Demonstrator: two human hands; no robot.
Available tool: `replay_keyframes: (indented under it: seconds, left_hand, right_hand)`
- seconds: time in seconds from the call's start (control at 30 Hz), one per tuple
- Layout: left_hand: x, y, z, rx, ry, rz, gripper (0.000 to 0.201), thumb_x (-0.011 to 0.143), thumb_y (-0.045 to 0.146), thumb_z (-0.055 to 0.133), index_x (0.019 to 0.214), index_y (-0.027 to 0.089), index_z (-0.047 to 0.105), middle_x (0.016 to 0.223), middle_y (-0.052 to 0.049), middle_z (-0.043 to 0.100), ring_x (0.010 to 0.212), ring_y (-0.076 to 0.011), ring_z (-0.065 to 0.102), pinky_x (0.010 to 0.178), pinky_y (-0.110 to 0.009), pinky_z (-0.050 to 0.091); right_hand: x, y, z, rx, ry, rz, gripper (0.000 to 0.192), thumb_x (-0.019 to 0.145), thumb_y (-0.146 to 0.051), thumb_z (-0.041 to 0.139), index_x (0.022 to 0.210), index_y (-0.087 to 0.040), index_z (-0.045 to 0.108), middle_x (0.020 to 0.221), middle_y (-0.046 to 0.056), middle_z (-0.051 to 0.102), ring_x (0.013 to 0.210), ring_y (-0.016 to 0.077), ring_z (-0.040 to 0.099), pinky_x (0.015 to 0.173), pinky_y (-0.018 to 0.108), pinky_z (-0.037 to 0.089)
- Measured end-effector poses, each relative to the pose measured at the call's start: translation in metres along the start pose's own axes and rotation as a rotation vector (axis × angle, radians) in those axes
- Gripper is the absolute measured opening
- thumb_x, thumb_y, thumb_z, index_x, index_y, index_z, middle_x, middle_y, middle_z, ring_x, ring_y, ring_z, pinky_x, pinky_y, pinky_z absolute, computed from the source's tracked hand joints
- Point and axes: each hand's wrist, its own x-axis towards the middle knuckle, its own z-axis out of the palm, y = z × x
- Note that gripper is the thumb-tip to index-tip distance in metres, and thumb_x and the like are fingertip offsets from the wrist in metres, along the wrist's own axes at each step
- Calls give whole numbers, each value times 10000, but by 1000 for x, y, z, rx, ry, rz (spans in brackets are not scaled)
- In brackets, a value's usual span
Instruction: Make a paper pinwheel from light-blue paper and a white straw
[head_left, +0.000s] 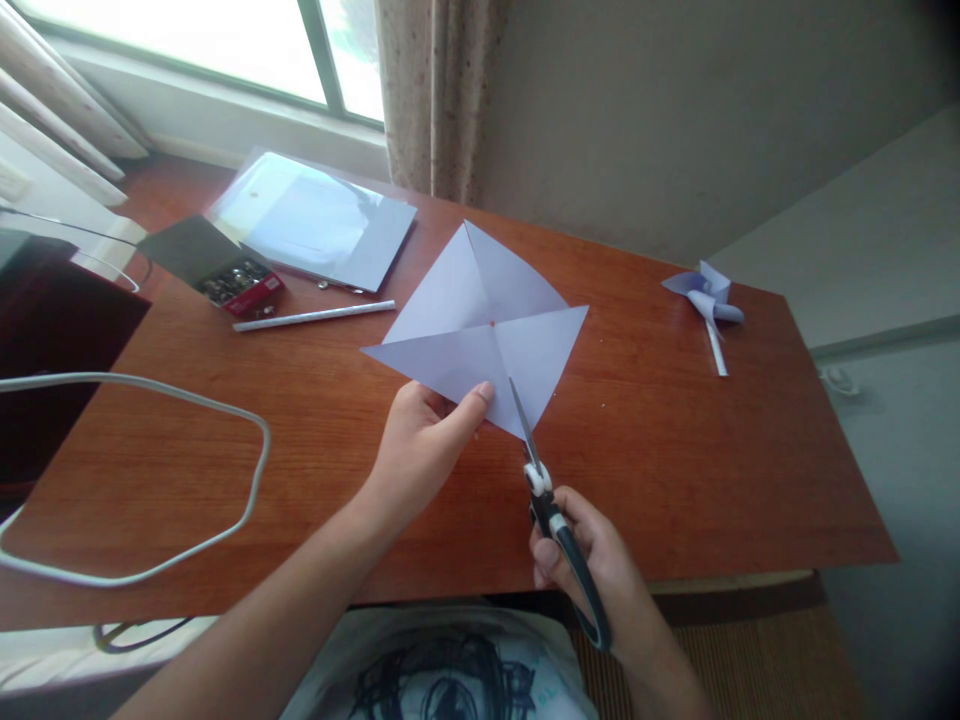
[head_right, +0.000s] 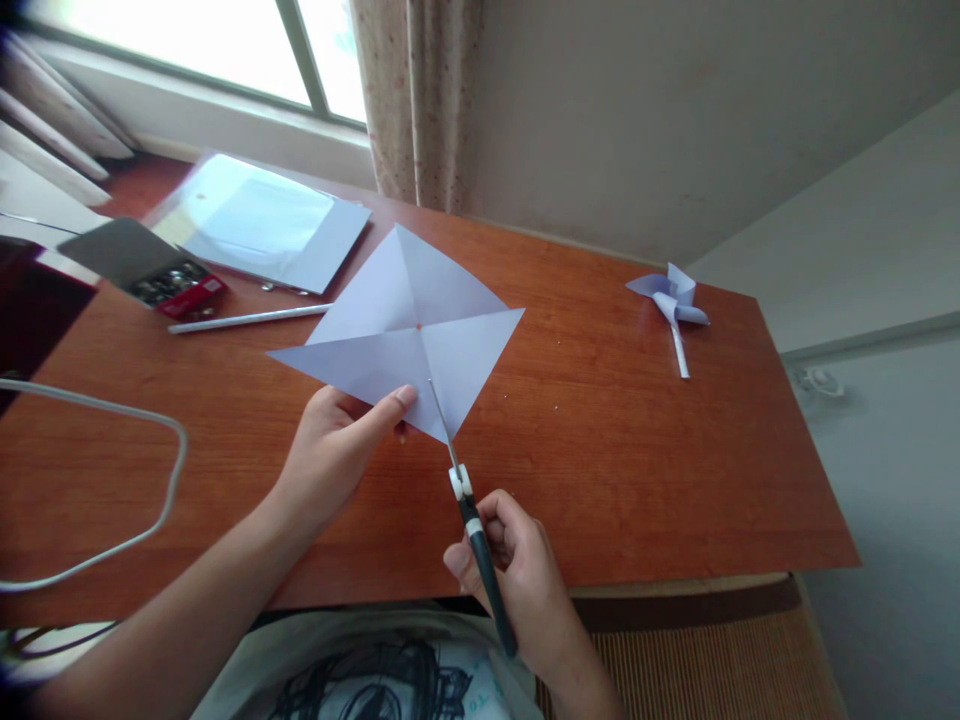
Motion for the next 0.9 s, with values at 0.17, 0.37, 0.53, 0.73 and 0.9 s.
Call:
replay_keyframes:
  seconds: [0.17, 0.37, 0.53, 0.73, 0.9]
  left_hand:
    - [0, -1, 0, 8, -5, -5, 215, 838, 264, 738, 671, 153, 661, 611, 14, 662, 569, -110, 565, 542, -200, 444]
    - [0, -1, -1, 47, 2, -2, 213, 842, 282, 735, 689, 152, 665, 615, 6, 661, 575, -120, 566, 549, -211, 446]
    - [0, 1, 0, 52, 13, -18, 217, 826, 311, 746, 694, 155, 675, 607, 3, 662, 570, -129, 574, 551, -217, 449]
    - [0, 3, 1, 62, 22, -19, 213, 811, 314, 750, 688, 155, 679, 595, 0, 663, 562, -138, 582, 554, -228, 456]
    - [-1, 2, 2, 58, 31, -18, 185, 815, 304, 749, 723, 155, 692, 594, 6, 664, 556, -138, 579, 559, -233, 460]
  right_hand:
    - [-1, -1, 0, 2, 0, 4, 530, 781, -663, 764, 884, -210, 508, 687, -64, 537, 558, 86, 513, 537, 212, 392]
    - [0, -2, 0, 3, 10, 2, 523, 775, -652, 775, 866, -210, 511, 672, -66, 530, 546, 86, 500, 528, 217, 382]
    - [0, -2, 1, 1, 17, 7, 525, 773, -661, 771, 864, -216, 510, 668, -61, 540, 538, 93, 508, 519, 225, 382]
    - [-1, -3, 1, -14, 18, 7, 515, 782, -655, 767, 864, -215, 511, 670, -59, 551, 537, 92, 521, 522, 219, 389]
    - [-1, -2, 0, -36, 21, 1, 506, 794, -657, 753, 860, -218, 511, 662, -58, 553, 541, 99, 526, 524, 222, 399]
